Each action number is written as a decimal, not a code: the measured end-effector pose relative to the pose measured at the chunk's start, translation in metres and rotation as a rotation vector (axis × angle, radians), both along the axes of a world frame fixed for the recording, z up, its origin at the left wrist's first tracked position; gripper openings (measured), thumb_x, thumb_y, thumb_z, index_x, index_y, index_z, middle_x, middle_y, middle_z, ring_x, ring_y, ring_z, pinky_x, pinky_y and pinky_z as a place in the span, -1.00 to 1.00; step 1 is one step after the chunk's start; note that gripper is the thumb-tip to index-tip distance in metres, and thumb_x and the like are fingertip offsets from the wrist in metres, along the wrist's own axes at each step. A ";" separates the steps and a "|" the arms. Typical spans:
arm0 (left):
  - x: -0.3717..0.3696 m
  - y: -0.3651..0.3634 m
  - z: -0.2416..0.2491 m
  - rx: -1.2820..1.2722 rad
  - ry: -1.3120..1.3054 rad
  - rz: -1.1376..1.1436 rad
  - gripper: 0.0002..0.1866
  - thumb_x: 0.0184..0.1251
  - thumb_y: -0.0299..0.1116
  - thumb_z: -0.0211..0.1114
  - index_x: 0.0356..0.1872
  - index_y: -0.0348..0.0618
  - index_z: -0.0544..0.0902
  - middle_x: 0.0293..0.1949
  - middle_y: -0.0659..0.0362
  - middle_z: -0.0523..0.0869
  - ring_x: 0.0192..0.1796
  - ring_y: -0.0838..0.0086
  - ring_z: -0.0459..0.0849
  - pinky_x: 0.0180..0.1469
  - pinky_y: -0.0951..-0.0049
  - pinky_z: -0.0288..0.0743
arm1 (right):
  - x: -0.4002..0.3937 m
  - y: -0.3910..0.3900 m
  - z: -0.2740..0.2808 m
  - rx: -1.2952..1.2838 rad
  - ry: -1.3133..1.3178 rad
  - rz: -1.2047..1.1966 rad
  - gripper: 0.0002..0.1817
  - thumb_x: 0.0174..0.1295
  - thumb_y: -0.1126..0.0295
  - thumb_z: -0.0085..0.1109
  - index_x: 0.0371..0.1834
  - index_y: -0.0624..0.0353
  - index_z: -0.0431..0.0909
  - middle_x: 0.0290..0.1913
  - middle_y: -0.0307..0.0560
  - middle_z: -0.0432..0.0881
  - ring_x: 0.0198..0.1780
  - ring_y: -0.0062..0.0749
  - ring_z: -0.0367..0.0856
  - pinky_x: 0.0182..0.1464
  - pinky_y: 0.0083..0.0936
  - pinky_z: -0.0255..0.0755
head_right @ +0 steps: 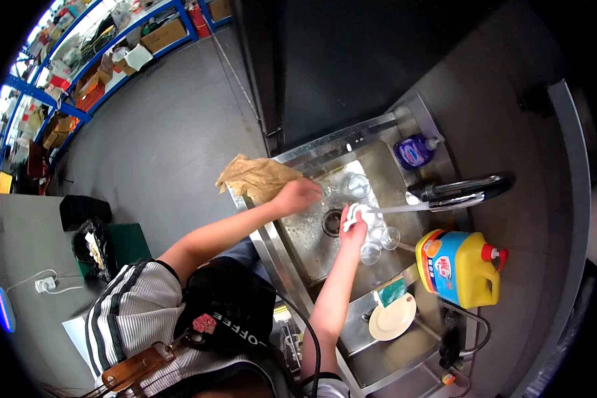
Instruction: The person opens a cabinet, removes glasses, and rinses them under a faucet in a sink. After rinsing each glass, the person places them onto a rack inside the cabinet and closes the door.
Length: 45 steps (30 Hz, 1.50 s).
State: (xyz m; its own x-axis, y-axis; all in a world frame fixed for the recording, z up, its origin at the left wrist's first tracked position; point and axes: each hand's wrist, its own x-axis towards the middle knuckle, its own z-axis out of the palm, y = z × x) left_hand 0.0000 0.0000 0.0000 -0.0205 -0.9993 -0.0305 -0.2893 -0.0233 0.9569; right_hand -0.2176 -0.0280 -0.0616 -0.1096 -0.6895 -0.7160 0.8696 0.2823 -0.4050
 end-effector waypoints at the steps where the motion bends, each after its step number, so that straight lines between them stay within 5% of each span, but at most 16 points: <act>1: 0.004 0.003 0.004 0.030 0.133 0.083 -0.83 0.09 -0.36 0.26 -0.31 -0.21 0.62 -0.40 0.02 0.66 -0.32 0.31 0.65 -0.22 0.38 0.49 | 0.002 0.009 0.004 -0.038 0.287 0.034 -0.67 0.24 0.48 -0.01 0.05 0.33 0.27 0.02 0.18 0.43 0.05 -0.03 0.44 -0.13 -0.20 0.58; 6: 0.079 0.011 0.048 -0.048 -0.056 0.497 -0.73 0.11 -0.31 0.29 -0.23 -0.23 0.51 -0.34 0.05 0.59 -0.34 0.40 0.58 -0.29 0.38 0.47 | 0.022 0.069 0.058 -0.184 2.089 0.518 -0.42 -0.04 0.66 0.06 0.15 0.25 0.22 0.06 0.17 0.33 0.06 0.11 0.38 0.07 -0.16 0.31; 8: 0.094 0.008 0.061 -0.119 -0.162 0.635 -0.55 0.08 -0.22 0.34 -0.07 -0.25 0.43 -0.10 0.05 0.49 -0.15 0.34 0.52 -0.13 0.39 0.45 | 0.018 0.080 0.084 -0.195 2.126 0.697 -0.37 -0.11 0.67 0.08 0.15 0.24 0.21 0.05 0.17 0.32 0.07 0.11 0.36 0.04 -0.14 0.33; 10: 0.100 0.001 0.065 -0.170 -0.214 0.649 -0.52 0.09 -0.21 0.34 -0.02 -0.23 0.44 -0.09 0.07 0.49 -0.08 0.40 0.49 -0.12 0.46 0.43 | 0.001 0.078 0.083 -0.169 2.180 0.821 -0.34 -0.16 0.66 0.11 0.14 0.23 0.21 0.03 0.15 0.31 0.05 0.11 0.38 0.00 -0.13 0.35; 15: 0.101 -0.010 0.063 -0.095 0.077 0.637 -0.51 0.08 -0.05 0.33 -0.14 -0.28 0.55 -0.14 0.02 0.56 -0.06 0.28 0.51 0.01 0.38 0.39 | -0.033 0.086 0.084 -0.250 2.174 0.773 -0.40 -0.12 0.66 0.07 0.12 0.22 0.23 -0.01 0.15 0.36 0.02 0.12 0.41 -0.01 -0.10 0.34; 20: 0.111 -0.022 0.054 -0.165 0.292 0.563 -0.63 0.10 -0.11 0.35 -0.38 -0.28 0.56 -0.50 0.27 0.52 -0.38 0.61 0.42 -0.28 0.59 0.34 | -0.051 0.099 0.079 -0.209 2.015 0.630 -0.51 -0.02 0.59 0.06 0.07 0.23 0.30 0.02 0.19 0.41 0.05 0.13 0.41 0.06 -0.14 0.30; 23: 0.121 -0.031 0.039 -0.094 0.316 0.519 -0.75 0.14 -0.21 0.33 -0.43 -0.20 0.57 -0.51 0.37 0.48 -0.45 0.71 0.34 -0.40 0.65 0.24 | -0.059 0.106 0.071 -0.236 1.985 0.572 -0.56 0.03 0.55 0.09 0.05 0.25 0.33 0.00 0.20 0.45 0.07 0.12 0.40 0.09 -0.18 0.28; 27: 0.133 -0.009 0.060 -0.032 0.281 0.606 -0.72 0.10 -0.23 0.37 -0.60 -0.13 0.51 -0.65 0.41 0.40 -0.56 0.75 0.27 -0.54 0.65 0.14 | -0.061 0.113 0.076 -0.248 2.007 0.628 -0.52 0.02 0.56 0.12 0.08 0.28 0.30 0.02 0.23 0.41 0.08 0.13 0.39 0.09 -0.18 0.29; 28: 0.142 0.001 0.062 -0.007 0.227 0.609 -0.62 0.01 -0.10 0.42 -0.61 -0.21 0.52 -0.63 0.35 0.45 -0.51 0.68 0.33 -0.48 0.61 0.25 | -0.052 0.116 0.086 -0.236 2.018 0.654 -0.50 0.00 0.58 0.11 0.09 0.28 0.28 0.02 0.23 0.40 0.07 0.13 0.39 0.08 -0.17 0.29; 34: 0.208 0.068 0.060 -0.004 0.312 0.674 -0.49 0.30 0.10 0.03 -0.63 -0.12 0.52 -0.59 0.36 0.41 -0.45 0.64 0.27 -0.35 0.61 0.15 | -0.023 0.114 0.092 -0.374 2.138 0.720 -0.43 -0.13 0.72 0.03 0.08 0.34 0.25 0.01 0.26 0.34 0.04 0.19 0.38 0.05 -0.12 0.31; 38: 0.257 0.109 0.050 -0.151 0.304 0.750 -0.55 0.35 -0.02 0.02 -0.61 -0.15 0.51 -0.58 0.35 0.40 -0.44 0.67 0.27 -0.32 0.62 0.15 | -0.017 0.100 0.067 -0.256 1.848 0.513 -0.59 0.11 0.57 0.07 0.05 0.37 0.28 0.04 0.31 0.39 0.05 0.12 0.41 0.10 -0.17 0.26; 39: 0.264 0.116 0.049 -0.185 0.281 0.767 -0.57 0.35 -0.05 0.03 -0.59 -0.16 0.51 -0.58 0.35 0.40 -0.43 0.67 0.27 -0.31 0.63 0.15 | -0.012 0.100 0.063 -0.214 1.805 0.427 -0.63 0.19 0.53 0.04 0.06 0.37 0.27 0.03 0.24 0.41 0.00 0.02 0.47 0.01 -0.22 0.38; 42: 0.295 0.142 0.049 -0.144 0.248 0.807 -0.65 0.32 -0.14 0.11 -0.53 -0.20 0.53 -0.55 0.35 0.41 -0.40 0.68 0.30 -0.29 0.65 0.17 | 0.005 0.104 0.062 -0.131 1.226 0.112 -0.65 0.19 0.55 0.03 0.06 0.33 0.31 -0.06 0.04 0.51 -0.13 -0.18 0.57 -0.28 -0.34 0.59; 45: 0.322 0.157 0.060 -0.196 0.056 0.848 -0.78 0.23 -0.31 0.24 -0.46 -0.28 0.54 -0.47 0.34 0.44 -0.35 0.68 0.34 -0.34 0.67 0.24 | 0.014 0.117 0.071 -0.095 0.740 0.001 -0.65 0.23 0.48 -0.02 0.08 0.35 0.28 -0.05 0.11 0.50 -0.14 -0.10 0.57 -0.32 -0.37 0.57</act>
State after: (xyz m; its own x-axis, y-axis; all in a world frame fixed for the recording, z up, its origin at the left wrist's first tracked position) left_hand 0.3223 0.1569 0.0599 0.7362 -0.6656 0.1228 -0.2017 -0.0426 0.9785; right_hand -0.2037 0.0895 0.0098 -0.5394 -0.7449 -0.3926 0.3601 0.2174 -0.9072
